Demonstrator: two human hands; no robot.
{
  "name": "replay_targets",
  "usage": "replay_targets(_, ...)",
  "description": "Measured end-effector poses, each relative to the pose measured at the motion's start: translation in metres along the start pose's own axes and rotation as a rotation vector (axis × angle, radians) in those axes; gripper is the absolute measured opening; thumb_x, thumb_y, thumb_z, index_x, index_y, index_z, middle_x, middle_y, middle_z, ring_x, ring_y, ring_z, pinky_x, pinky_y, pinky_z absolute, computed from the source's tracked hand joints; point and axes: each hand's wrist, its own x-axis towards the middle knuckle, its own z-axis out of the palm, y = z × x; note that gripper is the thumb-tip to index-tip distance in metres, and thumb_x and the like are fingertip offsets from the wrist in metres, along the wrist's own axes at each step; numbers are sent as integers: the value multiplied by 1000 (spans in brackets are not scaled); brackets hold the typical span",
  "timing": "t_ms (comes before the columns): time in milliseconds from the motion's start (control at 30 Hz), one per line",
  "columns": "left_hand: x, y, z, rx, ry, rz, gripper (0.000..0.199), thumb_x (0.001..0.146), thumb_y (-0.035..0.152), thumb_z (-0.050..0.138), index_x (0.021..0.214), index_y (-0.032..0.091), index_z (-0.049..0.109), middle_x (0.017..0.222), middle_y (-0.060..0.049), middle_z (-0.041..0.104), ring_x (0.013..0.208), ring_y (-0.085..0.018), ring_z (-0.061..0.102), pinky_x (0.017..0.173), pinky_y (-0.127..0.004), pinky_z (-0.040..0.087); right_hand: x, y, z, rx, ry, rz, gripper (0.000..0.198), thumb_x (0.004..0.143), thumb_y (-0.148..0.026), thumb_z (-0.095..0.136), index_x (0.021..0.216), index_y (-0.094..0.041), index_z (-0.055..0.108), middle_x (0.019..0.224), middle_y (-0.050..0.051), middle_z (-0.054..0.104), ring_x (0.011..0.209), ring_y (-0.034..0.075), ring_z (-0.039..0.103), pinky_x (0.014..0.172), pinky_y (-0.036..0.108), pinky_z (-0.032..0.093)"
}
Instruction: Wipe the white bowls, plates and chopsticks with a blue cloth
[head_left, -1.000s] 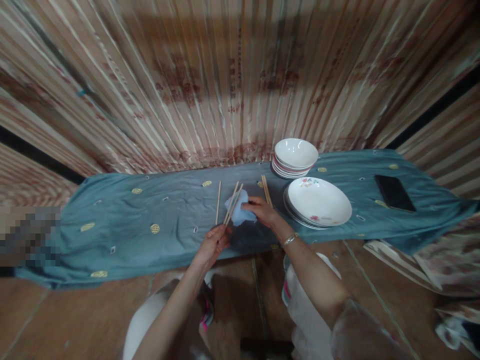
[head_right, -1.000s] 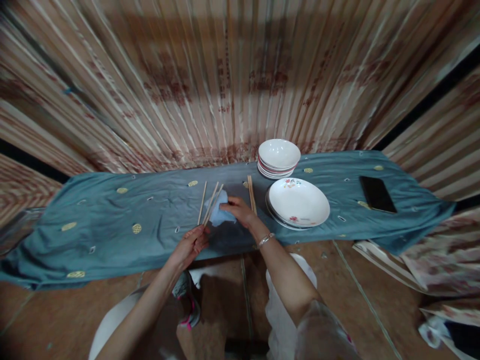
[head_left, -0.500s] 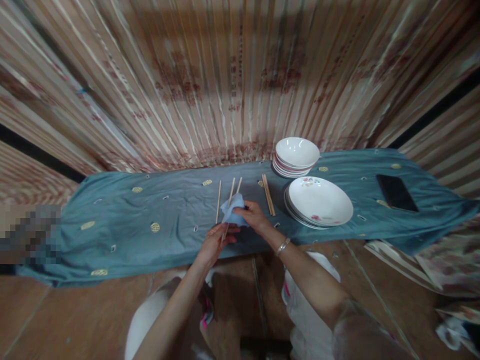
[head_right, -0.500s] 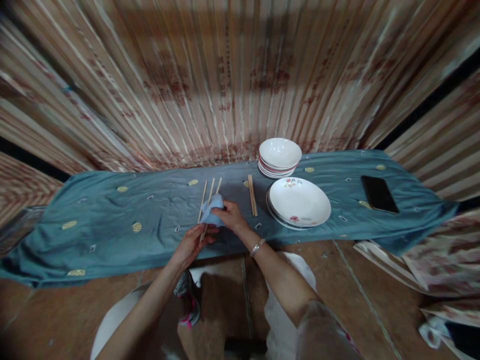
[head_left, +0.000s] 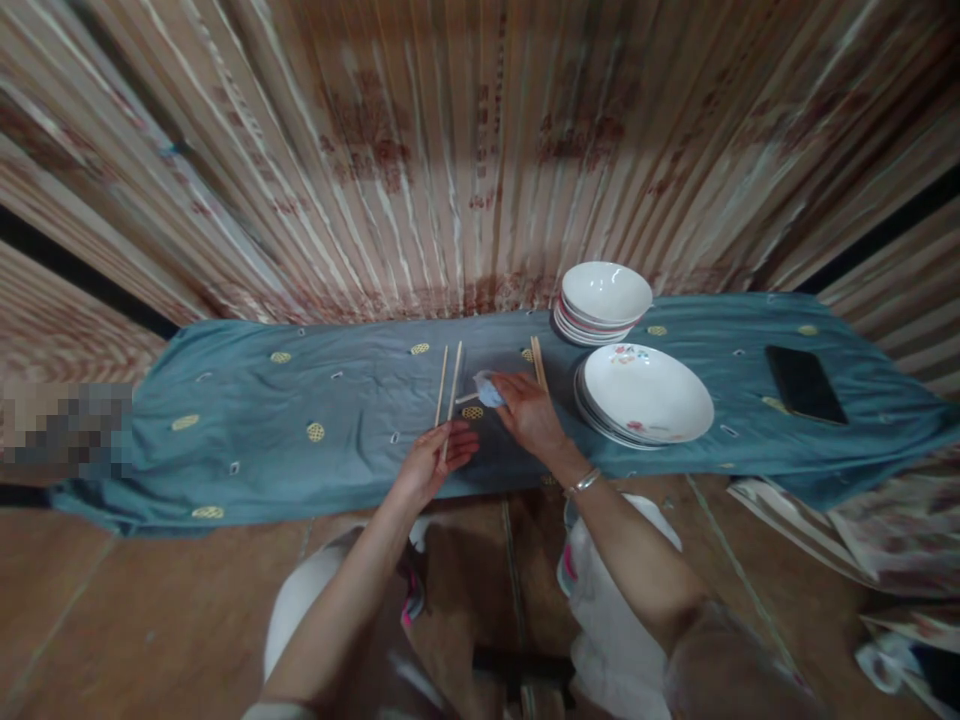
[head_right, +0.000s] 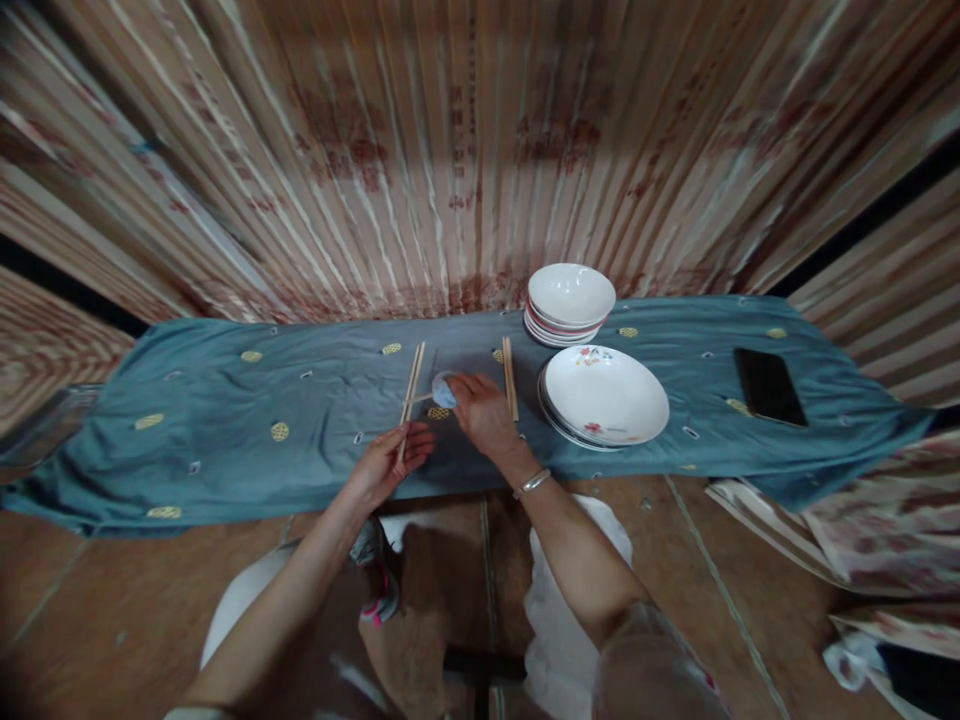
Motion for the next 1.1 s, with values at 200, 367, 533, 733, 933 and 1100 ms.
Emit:
replay_targets(200, -7, 10, 4, -28, 33, -67, 28, 94, 15, 43, 85, 8, 69, 66, -8, 71, 49, -12, 66, 44, -18, 50, -3, -11, 5, -238, -87, -172, 26, 92, -12, 47, 112, -13, 64, 115, 14, 65, 102, 24, 56, 98, 39, 44)
replay_targets(367, -11, 9, 3, -3, 54, -95, 25, 94, 16, 45, 88, 10, 68, 65, -6, 71, 47, -12, 65, 41, -18, 49, -7, -14, 10, -268, -108, -227, 23, 91, -11, 49, 108, -15, 65, 111, 12, 65, 102, 24, 55, 96, 38, 46)
replay_targets(533, -9, 1, 1, -9, 73, -54, 5, 83, 13, 64, 81, 11, 68, 56, -1, 64, 38, -8, 55, 37, -16, 44, -7, -16, 15, -279, -126, -230, 22, 92, -10, 47, 104, -15, 66, 108, 12, 65, 99, 24, 56, 93, 39, 48)
replay_targets(733, -7, -3, 0, -12, 21, -4, 11, 70, 15, 77, 73, 10, 68, 55, 0, 62, 43, -7, 55, 43, -16, 47, -5, -8, 20, -137, -81, -177, 30, 90, -9, 45, 113, -13, 63, 117, 14, 64, 106, 25, 56, 98, 40, 45)
replay_targets(933, -3, -2, -5, -87, 64, 50, 7, 71, 8, 73, 77, 9, 71, 58, -2, 64, 48, -6, 57, 48, -16, 48, 2, 18, 20, 268, 150, 271, 29, 82, -19, 48, 104, -16, 67, 96, 10, 71, 89, 24, 62, 82, 35, 48)
replay_targets(1100, 1, 0, -4, -122, 69, 82, 13, 71, 7, 73, 84, 9, 71, 61, -2, 64, 50, -5, 56, 51, -14, 48, 2, 21, 18, 721, 81, 655, 22, 71, -37, 56, 60, -18, 59, 51, -4, 52, 54, 13, 46, 53, 24, 34)
